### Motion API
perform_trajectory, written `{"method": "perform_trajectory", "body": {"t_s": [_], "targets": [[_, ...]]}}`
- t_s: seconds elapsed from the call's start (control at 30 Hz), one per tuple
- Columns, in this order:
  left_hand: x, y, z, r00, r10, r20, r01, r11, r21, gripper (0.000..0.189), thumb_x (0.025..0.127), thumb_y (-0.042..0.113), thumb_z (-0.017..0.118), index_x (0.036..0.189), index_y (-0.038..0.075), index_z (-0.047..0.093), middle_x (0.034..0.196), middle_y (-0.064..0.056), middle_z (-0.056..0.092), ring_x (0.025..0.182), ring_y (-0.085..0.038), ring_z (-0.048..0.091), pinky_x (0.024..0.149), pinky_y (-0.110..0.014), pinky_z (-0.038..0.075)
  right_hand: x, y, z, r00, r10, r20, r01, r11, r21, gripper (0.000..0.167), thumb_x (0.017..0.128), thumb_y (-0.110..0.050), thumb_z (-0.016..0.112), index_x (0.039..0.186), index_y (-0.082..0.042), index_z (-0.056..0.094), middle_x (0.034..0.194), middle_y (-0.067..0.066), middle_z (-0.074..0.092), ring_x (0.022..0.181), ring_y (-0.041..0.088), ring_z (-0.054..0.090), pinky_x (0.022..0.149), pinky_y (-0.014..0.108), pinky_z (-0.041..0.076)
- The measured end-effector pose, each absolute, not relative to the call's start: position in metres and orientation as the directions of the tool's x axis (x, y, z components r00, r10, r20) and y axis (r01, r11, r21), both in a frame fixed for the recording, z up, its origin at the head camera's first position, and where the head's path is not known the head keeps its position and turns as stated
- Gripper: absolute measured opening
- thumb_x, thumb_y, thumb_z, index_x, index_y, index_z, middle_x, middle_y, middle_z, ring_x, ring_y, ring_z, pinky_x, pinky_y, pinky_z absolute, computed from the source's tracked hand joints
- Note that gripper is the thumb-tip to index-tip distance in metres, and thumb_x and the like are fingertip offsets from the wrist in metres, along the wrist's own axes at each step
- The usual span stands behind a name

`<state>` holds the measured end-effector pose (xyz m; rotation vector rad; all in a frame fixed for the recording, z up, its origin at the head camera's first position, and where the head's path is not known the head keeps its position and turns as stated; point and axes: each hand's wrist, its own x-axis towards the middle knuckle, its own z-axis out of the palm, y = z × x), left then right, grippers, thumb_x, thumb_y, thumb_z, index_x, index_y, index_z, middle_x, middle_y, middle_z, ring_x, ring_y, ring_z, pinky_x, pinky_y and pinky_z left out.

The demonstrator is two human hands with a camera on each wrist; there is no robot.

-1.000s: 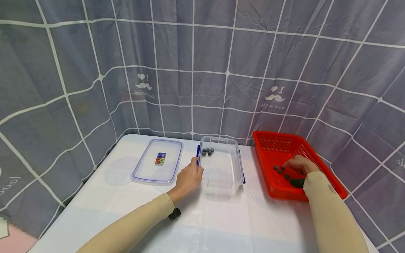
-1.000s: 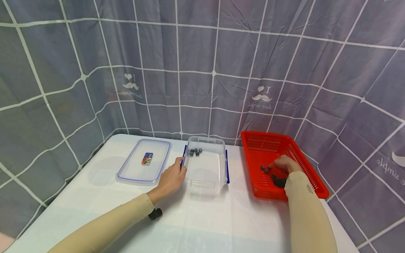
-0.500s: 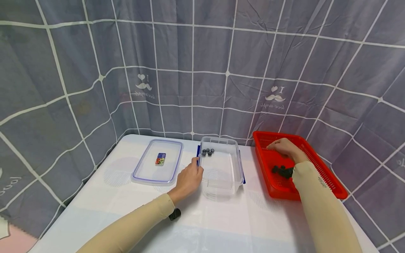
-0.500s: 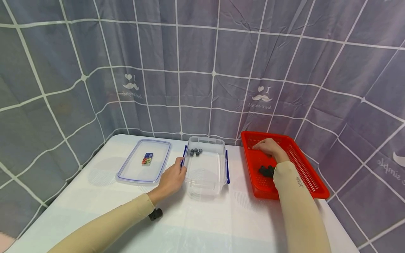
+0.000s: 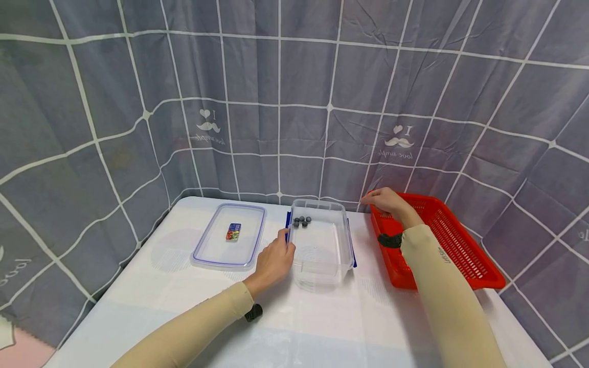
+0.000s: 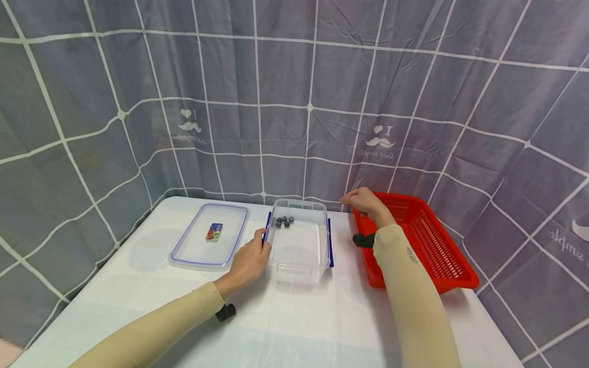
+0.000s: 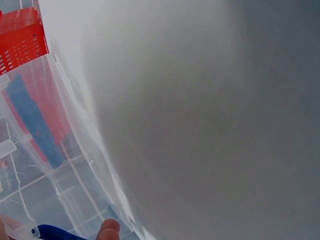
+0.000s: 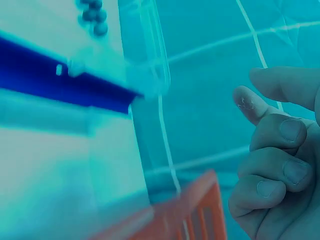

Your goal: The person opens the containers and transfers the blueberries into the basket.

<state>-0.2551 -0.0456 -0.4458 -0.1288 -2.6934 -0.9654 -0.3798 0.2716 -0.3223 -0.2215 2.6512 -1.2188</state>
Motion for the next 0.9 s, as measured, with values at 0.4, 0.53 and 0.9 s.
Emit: {"method": "perform_trajectory", "body": {"t_s": [0.4, 0.53, 0.9], "targets": [[-0.253, -0.045, -0.445, -0.961, 0.000, 0.275, 0.179, 0.759, 0.627, 0.049, 0.101, 0.027, 0.041, 0.147, 0.010, 0.045, 0.099, -0.009, 0.069, 0.063, -0.018, 0.053, 0.053, -0.034, 0.039, -0.389, 0.215, -0.330, -0.954, -0.266, -0.140, -0.029, 0.545, -0.838, 0.036, 0.099, -0.026, 0.062, 0.123, 0.000, 0.065, 0.057, -0.006, 0.036, 0.053, 0.013, 0.034, 0.054, 0.025, 0.035], [-0.252, -0.045, -0.446, -0.959, 0.008, 0.282, 0.188, 0.762, 0.619, 0.050, 0.100, 0.027, 0.040, 0.147, 0.009, 0.046, 0.097, -0.008, 0.068, 0.062, -0.017, 0.052, 0.052, -0.034, 0.038, -0.391, 0.195, -0.333, -0.951, -0.271, -0.147, -0.009, 0.502, -0.865, 0.033, 0.099, -0.024, 0.062, 0.121, 0.000, 0.066, 0.060, -0.004, 0.035, 0.055, 0.014, 0.032, 0.057, 0.026, 0.036], [-0.254, -0.045, -0.443, -0.957, 0.000, 0.289, 0.184, 0.770, 0.611, 0.050, 0.100, 0.027, 0.040, 0.146, 0.009, 0.046, 0.092, -0.007, 0.067, 0.061, -0.017, 0.051, 0.052, -0.033, 0.039, -0.402, 0.153, -0.352, -0.943, -0.294, -0.159, 0.025, 0.414, -0.910, 0.028, 0.098, -0.019, 0.064, 0.117, 0.001, 0.067, 0.061, -0.002, 0.034, 0.056, 0.014, 0.031, 0.059, 0.027, 0.036]]}}
